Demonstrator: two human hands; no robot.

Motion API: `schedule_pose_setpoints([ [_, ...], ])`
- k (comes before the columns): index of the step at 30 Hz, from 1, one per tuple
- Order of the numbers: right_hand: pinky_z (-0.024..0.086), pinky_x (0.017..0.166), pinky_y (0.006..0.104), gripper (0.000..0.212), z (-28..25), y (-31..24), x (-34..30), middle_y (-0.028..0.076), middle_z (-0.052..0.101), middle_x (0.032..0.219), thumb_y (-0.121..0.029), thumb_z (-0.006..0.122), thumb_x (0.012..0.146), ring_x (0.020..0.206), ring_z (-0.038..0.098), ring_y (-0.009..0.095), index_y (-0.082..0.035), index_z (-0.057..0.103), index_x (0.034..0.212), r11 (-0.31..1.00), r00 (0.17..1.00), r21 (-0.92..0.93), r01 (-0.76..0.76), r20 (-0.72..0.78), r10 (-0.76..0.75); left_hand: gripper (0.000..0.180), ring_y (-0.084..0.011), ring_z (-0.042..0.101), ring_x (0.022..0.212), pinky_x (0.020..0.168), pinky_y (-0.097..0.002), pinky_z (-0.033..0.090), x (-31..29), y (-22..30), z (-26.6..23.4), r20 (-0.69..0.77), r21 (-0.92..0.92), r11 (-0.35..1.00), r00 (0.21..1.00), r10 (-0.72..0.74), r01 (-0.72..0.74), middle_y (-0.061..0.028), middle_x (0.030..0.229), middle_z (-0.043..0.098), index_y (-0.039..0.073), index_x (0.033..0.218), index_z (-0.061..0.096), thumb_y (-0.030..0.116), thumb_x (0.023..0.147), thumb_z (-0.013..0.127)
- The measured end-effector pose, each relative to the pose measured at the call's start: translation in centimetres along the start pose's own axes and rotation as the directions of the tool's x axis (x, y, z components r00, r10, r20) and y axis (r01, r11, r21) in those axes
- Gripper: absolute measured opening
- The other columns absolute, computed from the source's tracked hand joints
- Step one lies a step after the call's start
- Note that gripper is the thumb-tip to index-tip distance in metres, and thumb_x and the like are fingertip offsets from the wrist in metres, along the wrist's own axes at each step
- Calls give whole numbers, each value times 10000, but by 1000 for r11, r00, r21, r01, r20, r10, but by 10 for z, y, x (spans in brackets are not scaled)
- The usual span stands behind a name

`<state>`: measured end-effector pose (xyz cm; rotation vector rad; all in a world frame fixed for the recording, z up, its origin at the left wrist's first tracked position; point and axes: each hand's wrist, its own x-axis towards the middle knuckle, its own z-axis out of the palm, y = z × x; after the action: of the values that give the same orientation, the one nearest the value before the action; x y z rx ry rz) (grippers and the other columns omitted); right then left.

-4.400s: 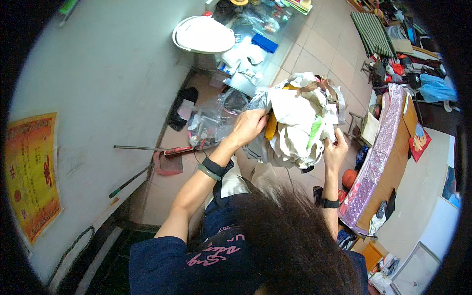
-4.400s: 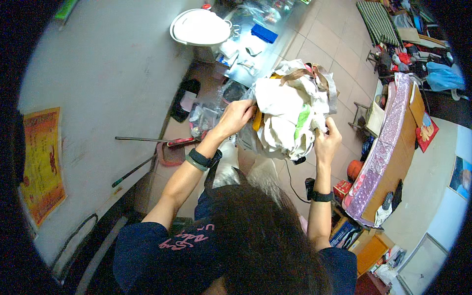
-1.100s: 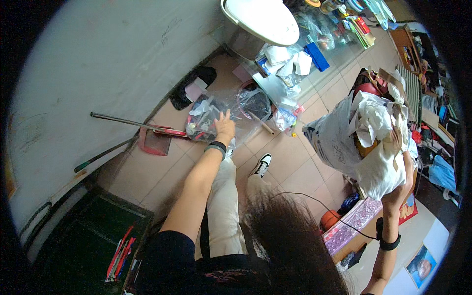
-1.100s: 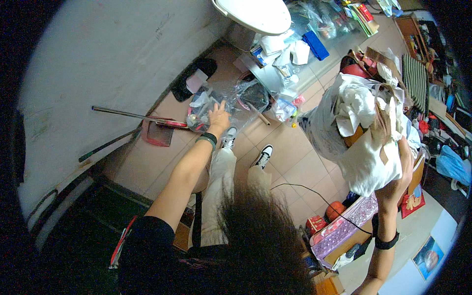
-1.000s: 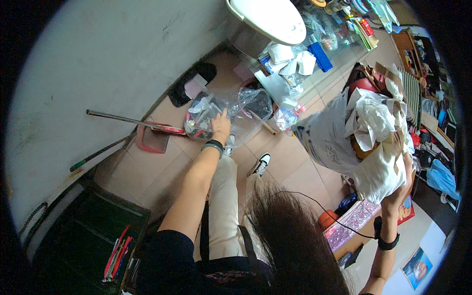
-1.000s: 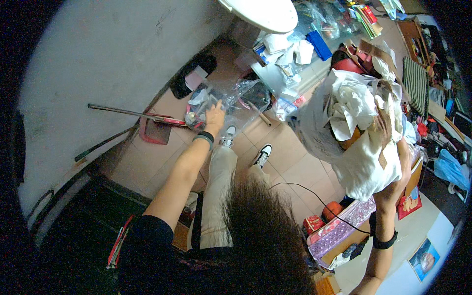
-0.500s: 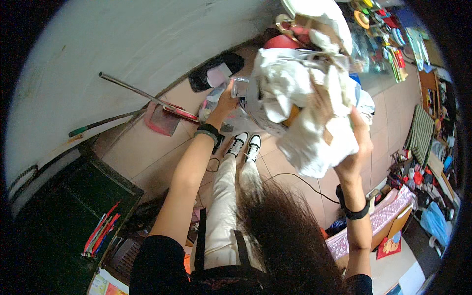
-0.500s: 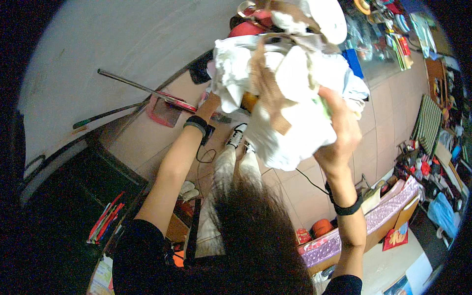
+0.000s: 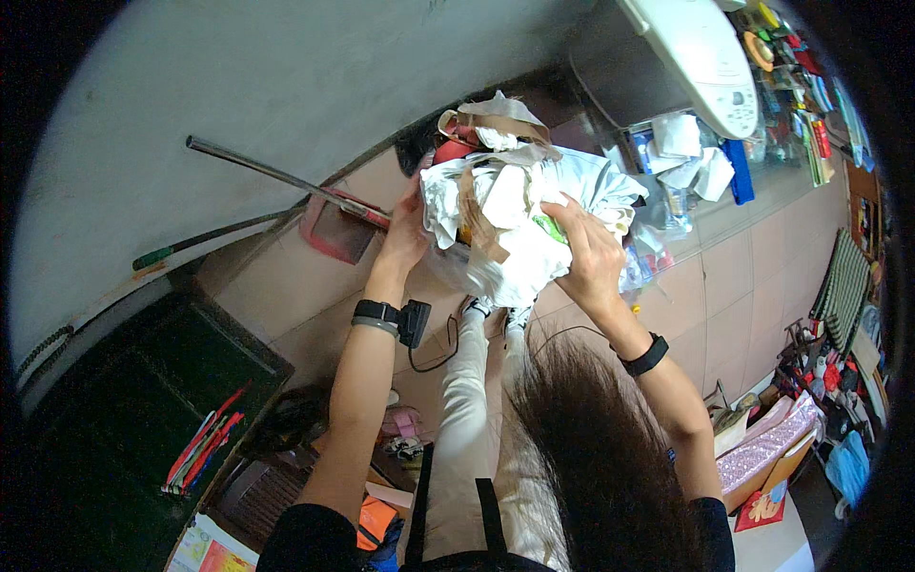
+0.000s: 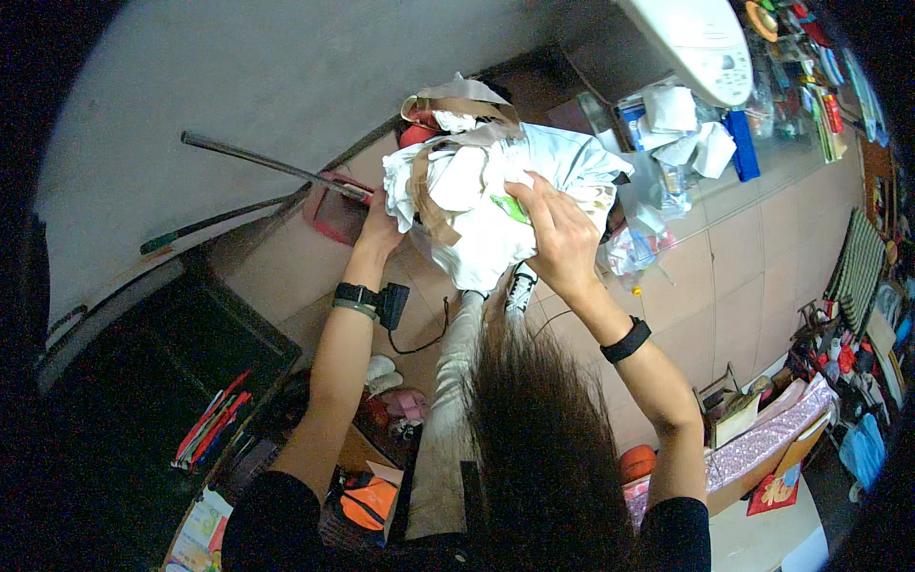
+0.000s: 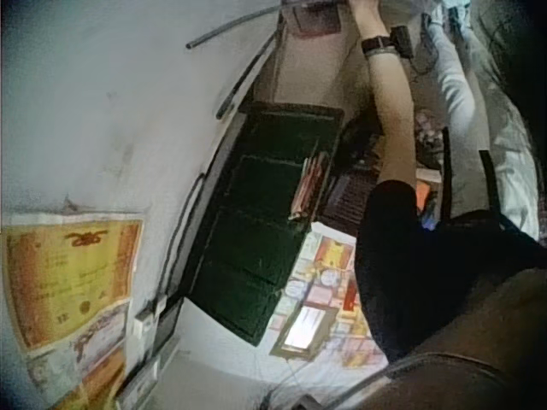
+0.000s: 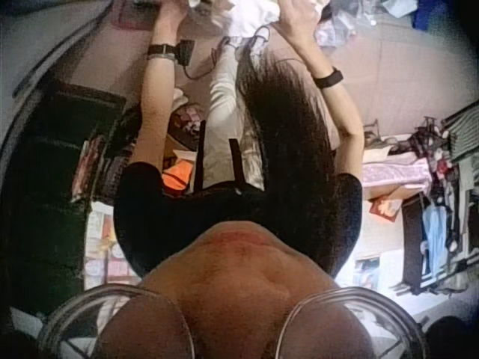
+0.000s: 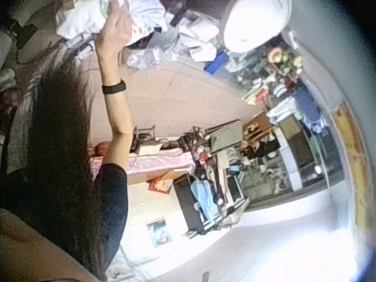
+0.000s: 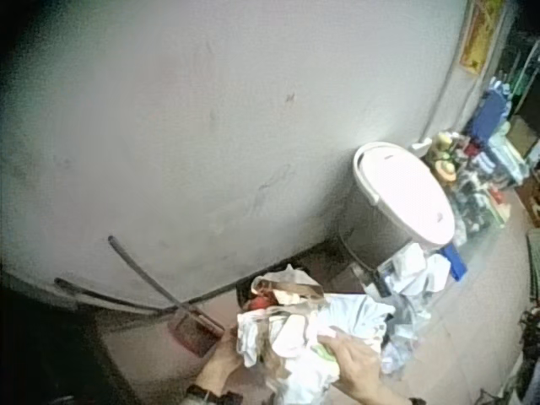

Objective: The person gathers items into a clear plastic bag, replaces a black trash bag in a waste bin, and then organizes a small blue desk and moves a wooden stool.

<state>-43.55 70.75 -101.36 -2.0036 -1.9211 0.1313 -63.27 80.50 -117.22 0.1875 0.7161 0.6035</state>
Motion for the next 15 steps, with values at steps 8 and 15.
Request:
schedule_pose_setpoints([
  [8, 525, 815, 355, 443, 43, -3, -1, 169, 661, 1076, 17, 645, 652, 1003, 653, 286, -89, 621, 1081, 994, 996, 93, 63, 50, -68, 403, -200, 505, 1198, 982, -350, 443, 18, -20, -108, -74, 96, 995, 997, -33, 40, -68, 1292, 528, 47, 1344, 412, 244, 994, 382],
  [15, 558, 770, 313, 248, 26, -24, 9, 125, 674, 1056, -92, 593, 781, 950, 675, 229, -119, 626, 1025, 964, 953, 94, 250, 153, -262, 418, -196, 522, 1170, 990, -358, 435, -24, -16, -112, -178, -81, 968, 952, -248, 237, -76, 1272, 543, 44, 1319, 447, 294, 988, 392],
])
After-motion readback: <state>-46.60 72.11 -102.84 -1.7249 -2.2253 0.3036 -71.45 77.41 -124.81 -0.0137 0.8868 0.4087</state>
